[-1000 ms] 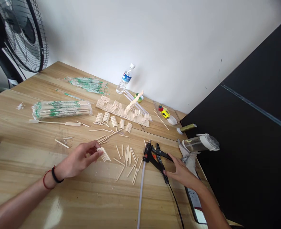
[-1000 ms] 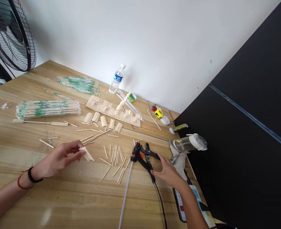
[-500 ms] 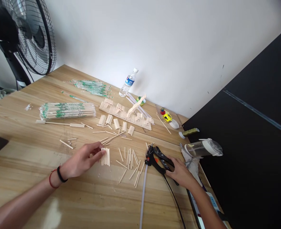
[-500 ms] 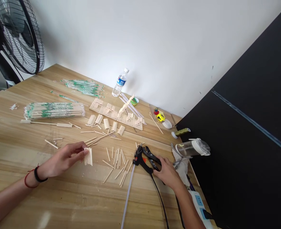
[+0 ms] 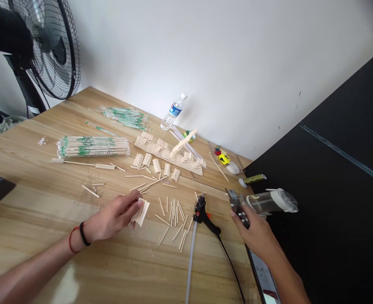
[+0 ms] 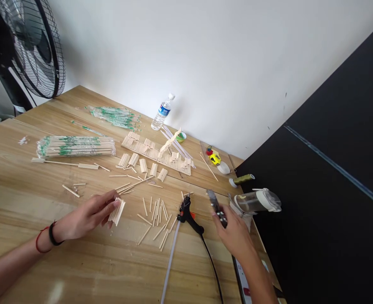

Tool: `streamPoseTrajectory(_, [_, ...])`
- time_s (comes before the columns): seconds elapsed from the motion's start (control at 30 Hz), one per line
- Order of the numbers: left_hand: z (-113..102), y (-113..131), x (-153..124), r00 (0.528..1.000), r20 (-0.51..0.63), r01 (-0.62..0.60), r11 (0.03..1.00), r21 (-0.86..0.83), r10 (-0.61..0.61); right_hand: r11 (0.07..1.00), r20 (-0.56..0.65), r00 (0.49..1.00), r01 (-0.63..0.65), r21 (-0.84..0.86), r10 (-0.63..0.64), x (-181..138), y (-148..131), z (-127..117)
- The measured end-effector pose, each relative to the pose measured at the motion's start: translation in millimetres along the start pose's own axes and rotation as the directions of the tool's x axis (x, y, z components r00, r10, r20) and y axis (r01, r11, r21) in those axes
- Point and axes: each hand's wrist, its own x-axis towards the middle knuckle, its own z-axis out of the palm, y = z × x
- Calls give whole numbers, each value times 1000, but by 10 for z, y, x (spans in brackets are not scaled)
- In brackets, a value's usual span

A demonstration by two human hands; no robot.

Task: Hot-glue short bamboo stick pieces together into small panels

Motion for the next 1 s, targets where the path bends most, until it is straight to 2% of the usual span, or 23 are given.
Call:
streamPoseTrajectory(0.1, [31, -42, -2, 999, 38, -3, 995, -96, 6, 968, 5, 974, 223, 114, -225, -97, -525, -5])
streamPoseTrajectory(0.2, [38, -68, -4, 998, 42, -33, 991, -133, 39, 880, 12, 901, 421, 218, -434, -177, -1035, 50])
streamPoseTrajectory(0.37, [24, -24, -17, 995, 91, -27, 977, -211, 47, 740, -16, 780, 600, 304, -626, -227, -1570, 191])
streamPoseTrajectory(0.5, [20, 6, -30, 988, 122, -61, 972, -229, 90, 712, -27, 739, 658, 246, -674, -221, -1758, 282])
streamPoseTrajectory(0.63, [20, 22, -37, 988, 106, -92, 973, -210, 116, 688, -42, 706, 700, 191, -707, -215, -1834, 312])
streamPoseTrajectory(0.83, [29, 22, -41, 987, 123, -66, 963, -261, 101, 692, -52, 706, 704, 160, -706, -194, -1846, 328])
streamPoseTrajectory(1.0, [50, 6, -44, 984, 144, -53, 946, -320, 104, 674, -79, 685, 728, 127, -725, -170, -1850, 334])
